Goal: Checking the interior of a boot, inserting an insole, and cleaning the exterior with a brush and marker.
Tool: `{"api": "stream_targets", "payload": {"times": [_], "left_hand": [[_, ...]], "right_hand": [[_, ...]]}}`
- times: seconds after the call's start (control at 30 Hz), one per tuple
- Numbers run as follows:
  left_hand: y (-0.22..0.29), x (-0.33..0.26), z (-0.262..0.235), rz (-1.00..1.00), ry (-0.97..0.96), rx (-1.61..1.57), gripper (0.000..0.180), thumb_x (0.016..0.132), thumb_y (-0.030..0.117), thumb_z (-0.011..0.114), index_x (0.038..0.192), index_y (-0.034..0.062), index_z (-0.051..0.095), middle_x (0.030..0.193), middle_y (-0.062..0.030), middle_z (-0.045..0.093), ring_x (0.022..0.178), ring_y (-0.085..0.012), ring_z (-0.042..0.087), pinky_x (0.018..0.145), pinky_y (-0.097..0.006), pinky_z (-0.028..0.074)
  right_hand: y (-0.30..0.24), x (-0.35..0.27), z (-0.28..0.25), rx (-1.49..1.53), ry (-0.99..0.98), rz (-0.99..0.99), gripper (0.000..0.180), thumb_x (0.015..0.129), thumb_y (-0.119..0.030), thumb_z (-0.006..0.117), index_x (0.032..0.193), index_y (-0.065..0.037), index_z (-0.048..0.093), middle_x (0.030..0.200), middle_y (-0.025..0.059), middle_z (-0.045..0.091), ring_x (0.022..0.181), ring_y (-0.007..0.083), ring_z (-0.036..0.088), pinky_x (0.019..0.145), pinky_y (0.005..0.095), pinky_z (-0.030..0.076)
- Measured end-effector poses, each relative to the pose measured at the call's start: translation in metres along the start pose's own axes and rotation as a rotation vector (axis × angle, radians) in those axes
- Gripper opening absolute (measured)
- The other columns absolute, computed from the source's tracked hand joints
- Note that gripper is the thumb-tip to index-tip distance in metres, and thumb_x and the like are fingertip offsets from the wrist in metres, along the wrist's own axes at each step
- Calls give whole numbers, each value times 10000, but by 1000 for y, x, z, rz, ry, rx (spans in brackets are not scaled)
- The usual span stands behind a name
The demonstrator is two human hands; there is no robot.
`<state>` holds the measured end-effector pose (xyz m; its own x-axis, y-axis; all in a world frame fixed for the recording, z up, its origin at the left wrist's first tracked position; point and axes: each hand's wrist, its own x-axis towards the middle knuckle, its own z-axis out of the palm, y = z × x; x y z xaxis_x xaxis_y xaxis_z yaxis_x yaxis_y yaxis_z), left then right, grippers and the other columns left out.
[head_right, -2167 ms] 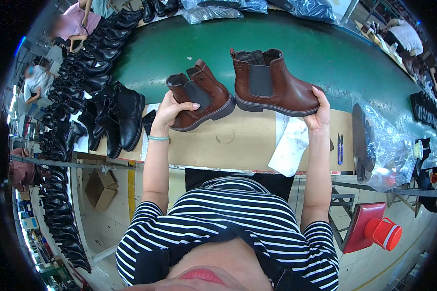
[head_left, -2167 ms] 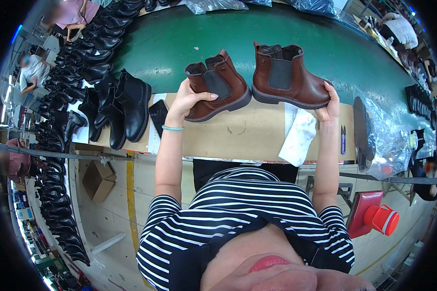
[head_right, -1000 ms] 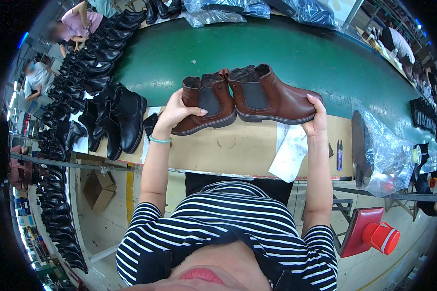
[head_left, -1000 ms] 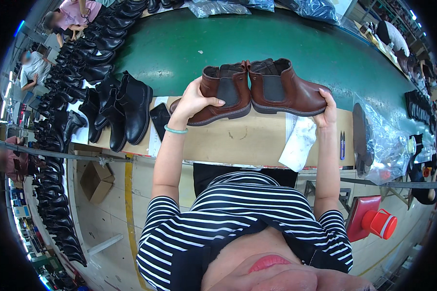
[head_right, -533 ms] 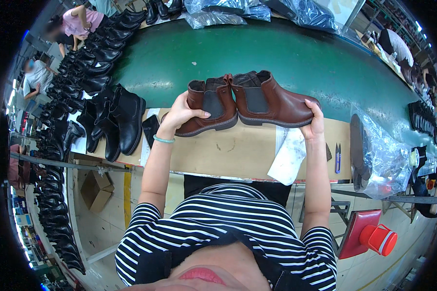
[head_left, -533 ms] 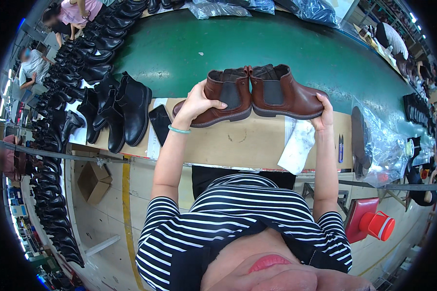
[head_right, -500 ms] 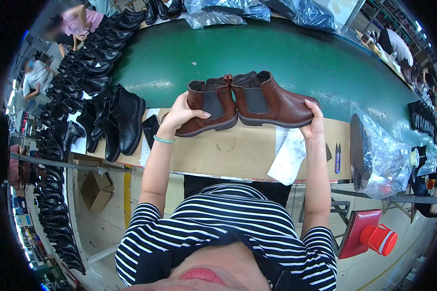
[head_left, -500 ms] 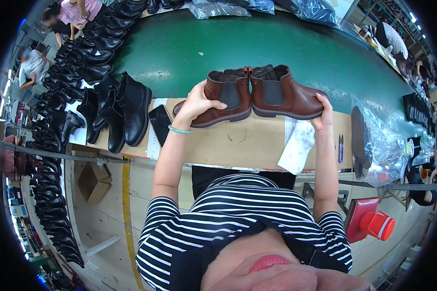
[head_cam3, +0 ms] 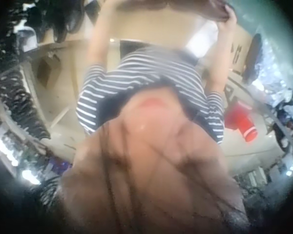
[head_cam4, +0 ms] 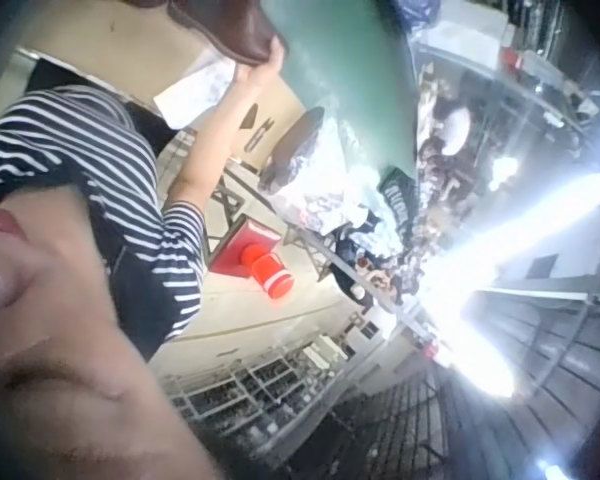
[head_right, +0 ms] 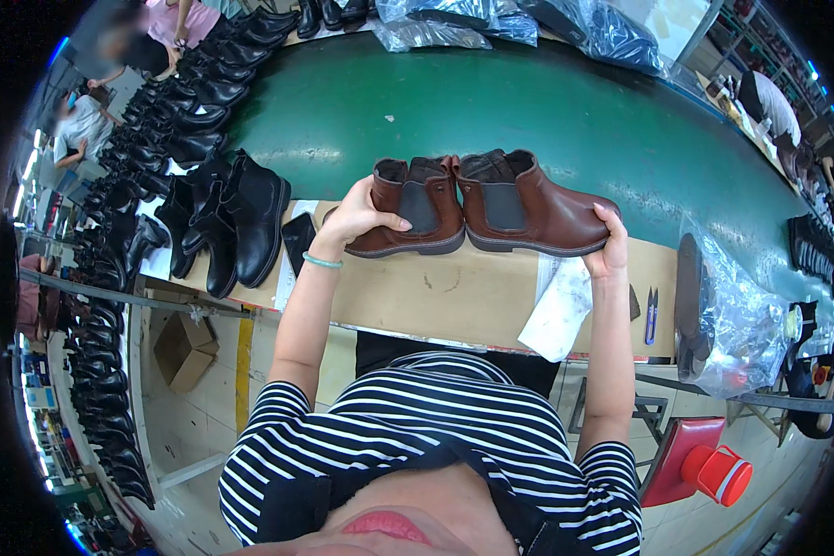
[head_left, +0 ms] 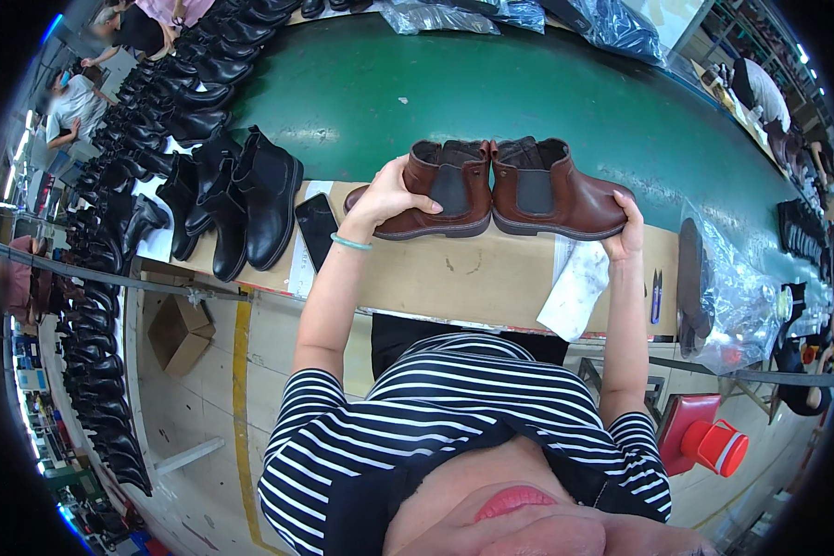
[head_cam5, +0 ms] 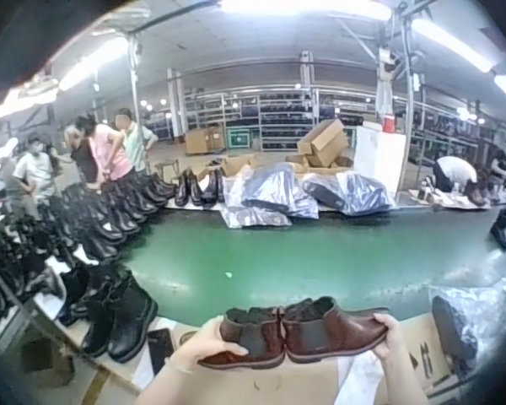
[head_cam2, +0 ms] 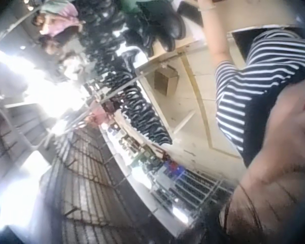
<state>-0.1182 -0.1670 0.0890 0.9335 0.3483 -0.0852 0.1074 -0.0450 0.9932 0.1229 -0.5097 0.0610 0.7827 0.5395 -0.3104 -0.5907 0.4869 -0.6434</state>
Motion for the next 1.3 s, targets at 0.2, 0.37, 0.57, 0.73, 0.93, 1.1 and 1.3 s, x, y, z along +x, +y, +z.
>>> {"api": "stream_targets", "payload": {"times": [0.2,0.37,0.57,0.73,0.93,1.1,1.3], "left_hand": [[-8,-4,-9,-11,-42,14,648,517,-28,880,1099,-11,597,998,-64,683,926,-161,633,865,-304,506],[-5,-5,-13,-32,-111,62,671,495,-52,878,1103,-3,598,1011,-55,676,927,-154,618,865,-302,499],[11,-16,-10,109,-162,70,587,530,-92,859,1056,22,625,986,-36,665,939,-135,618,817,-311,514],[11,-10,-10,263,-435,566,602,441,-16,876,994,72,655,1012,13,665,1005,-183,578,985,-332,387],[-11,-5,8,281,-660,616,607,472,35,883,1034,130,674,1143,26,640,1184,-211,511,1104,-430,238],[-19,-15,18,159,-628,652,927,580,-14,831,1405,218,481,1486,6,452,1470,-284,223,1138,-646,23],[15,-23,8,247,-733,-32,793,741,64,790,1433,12,408,1466,-152,440,1393,-264,370,1153,-375,303]], "right_hand": [[3,0,-1,-1,-46,25,329,864,-136,634,1144,28,577,1159,160,639,1077,284,621,986,427,485],[4,-2,-1,-18,-59,48,360,863,-135,636,1172,35,565,1180,166,627,1095,282,612,992,425,483],[10,6,-3,-55,-148,116,463,864,-130,632,1276,43,512,1228,171,595,1113,276,598,990,419,486],[24,16,2,-92,-362,261,506,901,-157,606,1345,46,472,1176,164,628,1063,261,627,976,401,493],[67,40,33,-514,-327,107,515,897,-227,674,1345,-25,521,1157,117,632,1056,218,619,968,337,475],[89,33,42,-1340,-346,-337,629,833,-338,754,1361,-68,543,1440,220,413,1346,334,410,1112,406,326],[51,7,1,-1211,-240,-463,399,864,-269,724,1191,-51,659,1298,184,577,1225,252,547,1020,370,428]]}}
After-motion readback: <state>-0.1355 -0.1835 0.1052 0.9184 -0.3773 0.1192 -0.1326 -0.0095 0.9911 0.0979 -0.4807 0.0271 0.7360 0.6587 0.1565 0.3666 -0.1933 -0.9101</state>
